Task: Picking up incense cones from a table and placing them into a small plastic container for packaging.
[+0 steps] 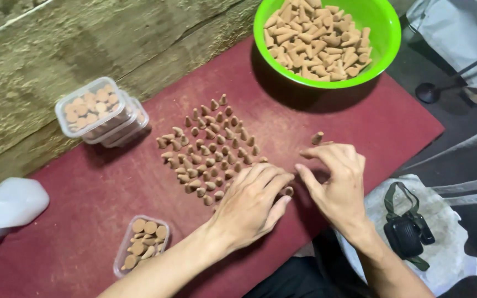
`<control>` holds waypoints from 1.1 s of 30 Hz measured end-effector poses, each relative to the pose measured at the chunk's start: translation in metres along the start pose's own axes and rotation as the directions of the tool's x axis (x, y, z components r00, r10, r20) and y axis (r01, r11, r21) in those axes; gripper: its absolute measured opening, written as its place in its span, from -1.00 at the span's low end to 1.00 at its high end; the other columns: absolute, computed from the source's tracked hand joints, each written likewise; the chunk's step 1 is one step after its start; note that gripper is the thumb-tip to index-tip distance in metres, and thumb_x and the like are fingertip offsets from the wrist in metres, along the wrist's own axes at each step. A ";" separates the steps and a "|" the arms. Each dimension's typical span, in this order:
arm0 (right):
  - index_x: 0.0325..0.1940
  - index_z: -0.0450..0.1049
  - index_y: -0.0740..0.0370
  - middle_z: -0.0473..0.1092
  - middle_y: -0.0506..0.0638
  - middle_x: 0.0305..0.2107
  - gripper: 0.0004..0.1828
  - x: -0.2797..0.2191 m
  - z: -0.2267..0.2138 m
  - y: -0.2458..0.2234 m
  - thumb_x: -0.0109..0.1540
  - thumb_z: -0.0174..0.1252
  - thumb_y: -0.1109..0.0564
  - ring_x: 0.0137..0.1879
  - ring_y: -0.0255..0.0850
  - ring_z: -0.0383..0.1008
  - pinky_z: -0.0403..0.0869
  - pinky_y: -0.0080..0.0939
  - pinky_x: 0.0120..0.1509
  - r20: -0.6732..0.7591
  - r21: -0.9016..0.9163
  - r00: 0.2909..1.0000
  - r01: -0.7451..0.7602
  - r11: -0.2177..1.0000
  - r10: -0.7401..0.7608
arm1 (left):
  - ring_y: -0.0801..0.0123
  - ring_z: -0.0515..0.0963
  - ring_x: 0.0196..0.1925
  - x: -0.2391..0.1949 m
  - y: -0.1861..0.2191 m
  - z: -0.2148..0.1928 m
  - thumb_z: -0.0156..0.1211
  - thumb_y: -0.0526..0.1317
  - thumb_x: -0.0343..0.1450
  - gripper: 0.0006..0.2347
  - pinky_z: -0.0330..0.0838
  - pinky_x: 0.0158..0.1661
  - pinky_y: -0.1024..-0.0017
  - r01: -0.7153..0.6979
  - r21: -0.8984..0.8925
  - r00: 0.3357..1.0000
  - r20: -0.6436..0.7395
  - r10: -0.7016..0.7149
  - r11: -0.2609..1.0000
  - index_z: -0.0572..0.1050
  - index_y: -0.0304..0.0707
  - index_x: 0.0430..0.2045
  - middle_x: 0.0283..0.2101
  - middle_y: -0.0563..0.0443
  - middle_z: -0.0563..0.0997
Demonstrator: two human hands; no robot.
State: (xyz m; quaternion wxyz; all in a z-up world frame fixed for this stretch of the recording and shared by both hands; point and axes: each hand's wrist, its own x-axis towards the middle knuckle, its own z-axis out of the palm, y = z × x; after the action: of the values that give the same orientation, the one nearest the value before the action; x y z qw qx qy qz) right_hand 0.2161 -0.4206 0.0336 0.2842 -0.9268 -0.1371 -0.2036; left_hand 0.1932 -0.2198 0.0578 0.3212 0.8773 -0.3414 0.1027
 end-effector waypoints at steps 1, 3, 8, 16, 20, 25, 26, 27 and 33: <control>-0.11 0.61 -0.01 0.55 -0.17 -0.21 -0.79 0.005 -0.001 0.008 0.19 0.34 -0.02 0.09 -0.10 0.44 0.21 -0.02 0.17 -0.008 -0.003 1.000 -0.012 1.000 0.012 | 0.04 0.51 0.06 0.010 -0.006 0.012 0.16 -0.25 0.43 -0.73 0.30 0.19 0.10 -0.010 -0.003 1.000 0.009 0.010 1.000 0.48 -0.37 -0.02 -0.01 -0.15 0.57; -0.06 0.62 -0.05 0.49 -0.16 -0.33 -0.73 0.013 -0.005 0.024 0.15 0.39 0.07 0.05 -0.07 0.41 0.21 0.04 0.21 -0.003 -0.001 0.993 -0.115 0.993 0.115 | 0.05 0.48 0.26 0.028 -0.015 0.037 0.14 -0.22 0.44 -0.64 0.29 0.22 0.11 0.073 0.018 0.993 0.089 -0.074 0.997 0.44 -0.32 0.14 0.05 -0.17 0.56; -0.05 0.63 -0.04 0.50 -0.10 -0.23 -0.71 0.022 0.008 0.050 0.14 0.38 0.05 0.10 -0.04 0.36 0.12 0.14 0.24 0.046 -0.117 0.983 -0.174 0.978 0.180 | 0.01 0.43 0.30 0.073 -0.029 0.060 0.09 -0.20 0.44 -0.61 0.07 0.30 -0.05 0.176 0.039 0.966 0.185 -0.180 0.984 0.42 -0.38 0.16 0.10 -0.22 0.56; -0.09 0.62 -0.08 0.55 -0.14 -0.27 -0.73 0.028 0.032 0.072 0.13 0.40 0.02 0.16 -0.13 0.39 0.04 0.12 0.32 0.094 -0.175 0.969 -0.209 0.962 0.227 | 0.09 0.35 0.36 0.083 -0.050 0.090 0.02 -0.26 0.37 -0.52 -0.19 0.33 -0.28 0.281 0.032 0.916 0.288 -0.278 0.959 0.36 -0.37 0.25 0.16 -0.14 0.53; -0.14 0.61 -0.07 0.56 -0.18 -0.30 -0.79 0.032 0.031 0.070 0.15 0.40 0.09 0.08 -0.18 0.45 0.07 0.06 0.30 0.049 -0.108 0.981 -0.183 0.977 0.189 | 0.06 0.40 0.33 0.085 -0.050 0.082 0.05 -0.30 0.35 -0.53 -0.18 0.31 -0.32 0.318 -0.077 0.921 0.260 -0.288 0.945 0.41 -0.37 0.22 0.14 -0.15 0.56; -0.12 0.60 -0.05 0.57 -0.21 -0.25 -0.77 0.031 0.024 0.052 0.17 0.41 0.17 0.04 -0.19 0.51 0.17 -0.03 0.24 -0.030 0.027 0.999 -0.027 0.999 0.028 | 0.12 0.48 0.26 0.072 -0.043 0.056 0.06 -0.28 0.38 -0.58 -0.10 0.30 -0.27 0.338 -0.137 0.938 0.128 -0.322 0.931 0.47 -0.26 0.18 0.08 -0.06 0.60; -0.10 0.60 -0.04 0.57 -0.20 -0.23 -0.77 0.031 0.022 0.045 0.19 0.41 0.16 0.04 -0.17 0.53 0.22 -0.05 0.23 -0.046 0.062 0.999 -0.012 0.998 0.015 | 0.14 0.51 0.22 0.069 -0.043 0.048 0.08 -0.22 0.41 -0.63 -0.02 0.28 -0.24 0.336 -0.181 0.941 0.098 -0.323 0.924 0.49 -0.21 0.14 0.02 -0.02 0.62; -0.08 0.60 -0.03 0.57 -0.20 -0.21 -0.77 0.031 0.020 0.037 0.21 0.41 0.16 0.03 -0.15 0.54 0.28 -0.07 0.22 -0.062 0.098 0.998 0.002 0.995 0.004 | 0.16 0.55 0.17 0.065 -0.042 0.040 0.10 -0.17 0.43 -0.67 0.06 0.27 -0.20 0.331 -0.224 0.944 0.067 -0.324 0.917 0.52 -0.16 0.10 -0.04 0.03 0.63; -0.06 0.51 0.38 0.50 0.15 -0.16 -0.88 0.029 0.001 -0.060 0.32 0.18 0.38 -0.03 -0.05 0.52 0.46 -0.12 0.19 -0.030 0.296 0.987 0.157 0.942 -0.156 | 0.52 0.77 -0.35 0.033 -0.003 -0.048 0.24 -0.10 0.34 -0.75 0.61 -0.26 0.52 0.605 -0.558 0.732 0.108 -0.673 0.569 0.64 -0.17 -0.19 -0.30 0.12 0.77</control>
State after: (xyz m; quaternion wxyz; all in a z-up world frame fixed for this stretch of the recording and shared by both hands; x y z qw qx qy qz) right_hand 0.2198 -0.3681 0.0741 0.4038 -0.8590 -0.2384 -0.2054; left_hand 0.2215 -0.2050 0.1060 0.5968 0.7990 0.0041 -0.0737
